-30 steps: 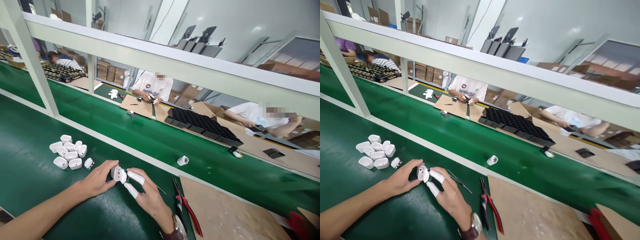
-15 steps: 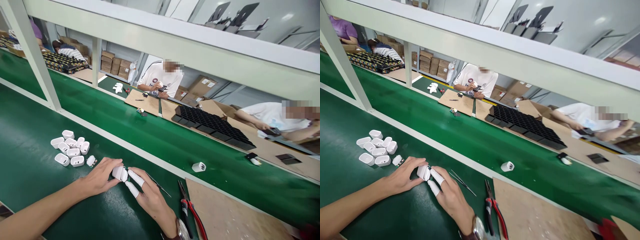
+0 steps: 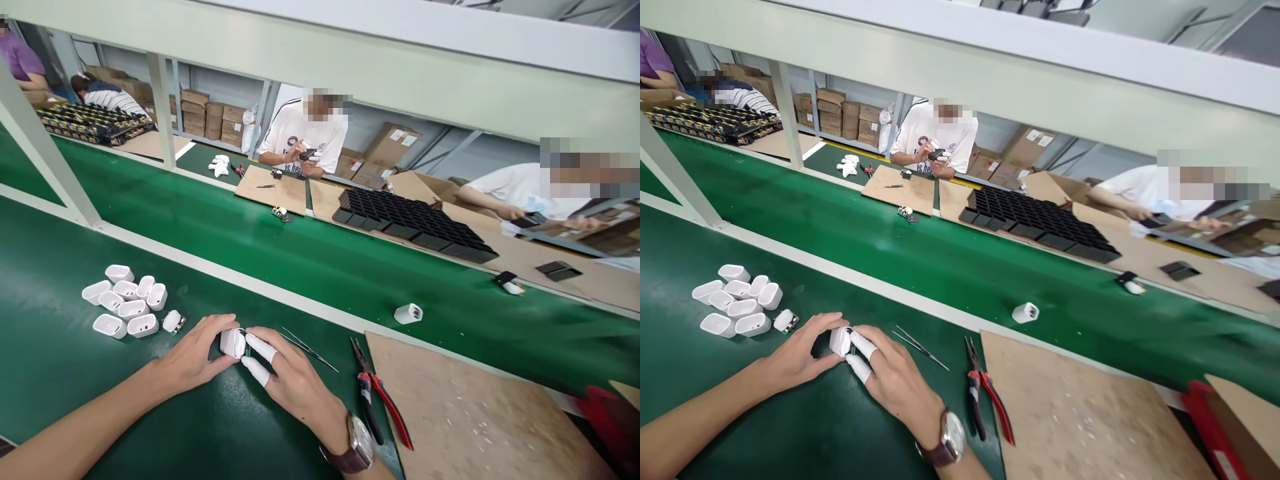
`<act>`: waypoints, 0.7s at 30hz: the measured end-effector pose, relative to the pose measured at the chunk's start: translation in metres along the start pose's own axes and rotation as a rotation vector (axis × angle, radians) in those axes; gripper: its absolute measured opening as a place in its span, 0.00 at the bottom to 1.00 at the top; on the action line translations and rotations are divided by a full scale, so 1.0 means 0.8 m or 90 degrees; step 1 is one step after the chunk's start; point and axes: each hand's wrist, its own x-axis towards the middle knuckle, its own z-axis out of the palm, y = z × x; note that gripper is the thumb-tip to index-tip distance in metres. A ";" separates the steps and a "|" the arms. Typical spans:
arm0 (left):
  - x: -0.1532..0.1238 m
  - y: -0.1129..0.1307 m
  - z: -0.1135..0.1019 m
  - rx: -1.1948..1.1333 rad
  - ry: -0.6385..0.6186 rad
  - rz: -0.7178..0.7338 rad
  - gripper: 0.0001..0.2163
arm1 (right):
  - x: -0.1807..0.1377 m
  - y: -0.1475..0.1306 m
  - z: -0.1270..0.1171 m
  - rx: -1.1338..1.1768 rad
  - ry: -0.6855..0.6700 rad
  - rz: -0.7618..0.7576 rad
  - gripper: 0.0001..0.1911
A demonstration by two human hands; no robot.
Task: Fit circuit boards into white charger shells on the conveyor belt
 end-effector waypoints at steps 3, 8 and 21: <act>-0.002 0.000 0.003 -0.020 -0.022 -0.011 0.33 | 0.002 -0.003 0.000 -0.022 -0.029 -0.002 0.21; -0.007 -0.001 0.007 -0.065 -0.059 -0.073 0.32 | 0.011 -0.015 0.000 -0.057 -0.114 0.034 0.17; 0.002 0.007 -0.002 -0.156 -0.139 -0.138 0.38 | 0.006 -0.018 0.020 -0.163 -0.128 -0.026 0.08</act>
